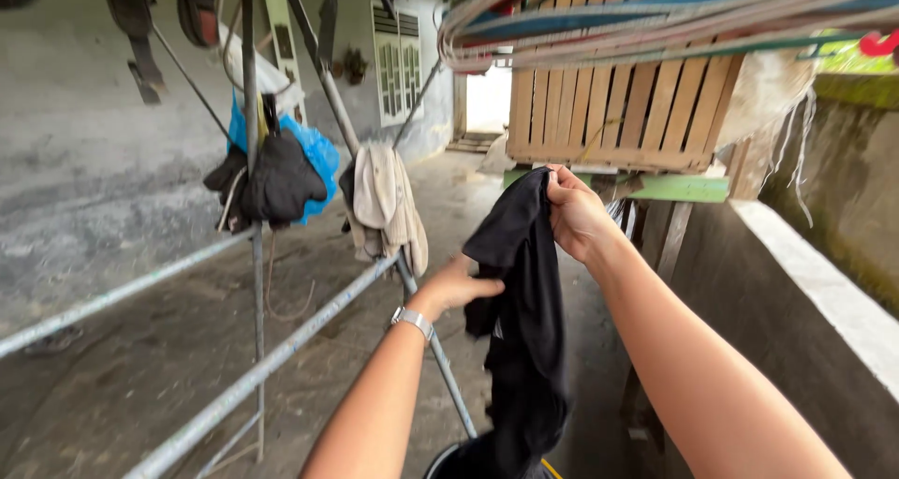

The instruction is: Hang wet clothes from a bucket onto a drying rack using hangers.

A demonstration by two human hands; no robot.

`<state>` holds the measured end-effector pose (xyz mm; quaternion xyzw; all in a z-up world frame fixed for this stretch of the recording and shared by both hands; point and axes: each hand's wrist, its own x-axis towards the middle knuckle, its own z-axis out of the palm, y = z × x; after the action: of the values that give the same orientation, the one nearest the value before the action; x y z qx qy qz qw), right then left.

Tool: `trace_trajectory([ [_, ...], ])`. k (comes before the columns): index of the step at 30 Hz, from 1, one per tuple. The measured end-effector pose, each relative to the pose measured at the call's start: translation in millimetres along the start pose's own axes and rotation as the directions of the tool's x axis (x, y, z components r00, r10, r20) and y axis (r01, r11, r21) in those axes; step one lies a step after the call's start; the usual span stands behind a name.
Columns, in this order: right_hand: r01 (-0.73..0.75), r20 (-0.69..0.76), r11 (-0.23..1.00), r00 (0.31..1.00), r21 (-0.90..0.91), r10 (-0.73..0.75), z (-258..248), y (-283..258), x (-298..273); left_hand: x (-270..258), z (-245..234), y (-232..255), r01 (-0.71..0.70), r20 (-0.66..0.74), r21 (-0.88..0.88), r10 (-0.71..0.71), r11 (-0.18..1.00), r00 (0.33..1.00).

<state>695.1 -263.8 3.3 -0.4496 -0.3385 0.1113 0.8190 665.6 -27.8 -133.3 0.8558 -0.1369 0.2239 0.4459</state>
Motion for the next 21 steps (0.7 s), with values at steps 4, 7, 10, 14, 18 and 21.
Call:
trace_trajectory([
  [4,0.074,0.028,0.997,0.997,0.032,-0.075,12.9,-33.3,2.8,2.3,-15.0,33.4,-0.045,0.050,-0.043,0.048,0.998,0.998],
  [7,0.001,-0.216,0.982,0.976,-0.190,-0.043,-16.0,-45.5,12.9,-8.9,-41.3,84.4,0.211,0.071,-0.188,-0.201,0.959,0.977],
  [10,0.170,-0.218,0.959,0.951,-0.228,-0.220,-83.6,-33.7,44.0,13.4,-54.7,81.2,0.218,-0.052,-0.262,-0.239,0.940,0.970],
  [14,0.046,-0.245,0.580,0.877,-0.813,-0.413,-63.7,-22.9,25.1,50.1,-59.1,104.4,-0.016,-0.271,-0.340,-0.082,0.940,0.959],
  [18,0.444,0.351,0.395,0.892,-0.805,-0.286,41.9,-19.6,-26.5,86.3,-37.5,122.4,-0.089,-0.301,-0.284,0.000,0.955,0.954],
  [21,0.325,0.175,0.436,0.921,-0.839,-0.349,55.1,-2.2,-29.2,62.8,-41.2,174.1,-0.100,-0.266,-0.277,0.024,0.956,0.964],
])
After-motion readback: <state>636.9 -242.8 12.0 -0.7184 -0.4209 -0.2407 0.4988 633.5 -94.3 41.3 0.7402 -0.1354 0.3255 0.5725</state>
